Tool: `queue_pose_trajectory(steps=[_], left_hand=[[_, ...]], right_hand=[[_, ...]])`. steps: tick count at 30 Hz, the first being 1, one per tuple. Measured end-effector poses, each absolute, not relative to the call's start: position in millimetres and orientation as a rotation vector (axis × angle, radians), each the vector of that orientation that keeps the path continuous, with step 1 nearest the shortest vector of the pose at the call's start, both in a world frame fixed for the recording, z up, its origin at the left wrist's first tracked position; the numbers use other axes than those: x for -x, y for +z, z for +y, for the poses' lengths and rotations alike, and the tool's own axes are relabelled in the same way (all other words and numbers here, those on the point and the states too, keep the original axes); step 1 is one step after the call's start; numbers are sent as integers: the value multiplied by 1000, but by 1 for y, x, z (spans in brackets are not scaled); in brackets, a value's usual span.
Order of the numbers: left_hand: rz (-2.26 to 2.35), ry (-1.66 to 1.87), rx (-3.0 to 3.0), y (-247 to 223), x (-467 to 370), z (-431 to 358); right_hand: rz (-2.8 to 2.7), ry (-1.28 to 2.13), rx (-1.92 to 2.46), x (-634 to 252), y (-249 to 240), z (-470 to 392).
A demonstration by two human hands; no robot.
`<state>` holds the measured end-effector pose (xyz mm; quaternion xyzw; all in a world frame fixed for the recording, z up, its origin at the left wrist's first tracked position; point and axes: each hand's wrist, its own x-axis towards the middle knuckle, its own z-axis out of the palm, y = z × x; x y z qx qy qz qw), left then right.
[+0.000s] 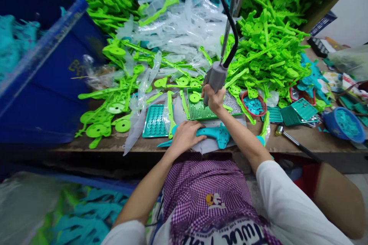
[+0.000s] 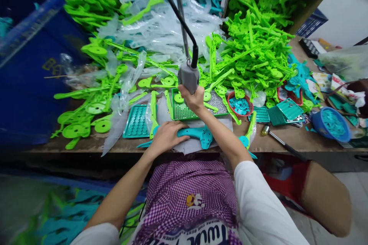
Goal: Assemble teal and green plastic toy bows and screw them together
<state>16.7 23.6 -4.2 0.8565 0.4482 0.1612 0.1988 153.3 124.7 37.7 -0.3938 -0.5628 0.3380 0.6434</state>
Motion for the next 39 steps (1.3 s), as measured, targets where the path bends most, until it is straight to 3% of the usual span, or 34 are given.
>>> queue_pose_trajectory(steps=[32,39], left_hand=[[1211,393,-2338,1,-18,22],[1222,413,-2361,1,-18,23]], right_hand=[[-1422,779,988,-139,16,147],[-1279,782,981,-149,44,135]])
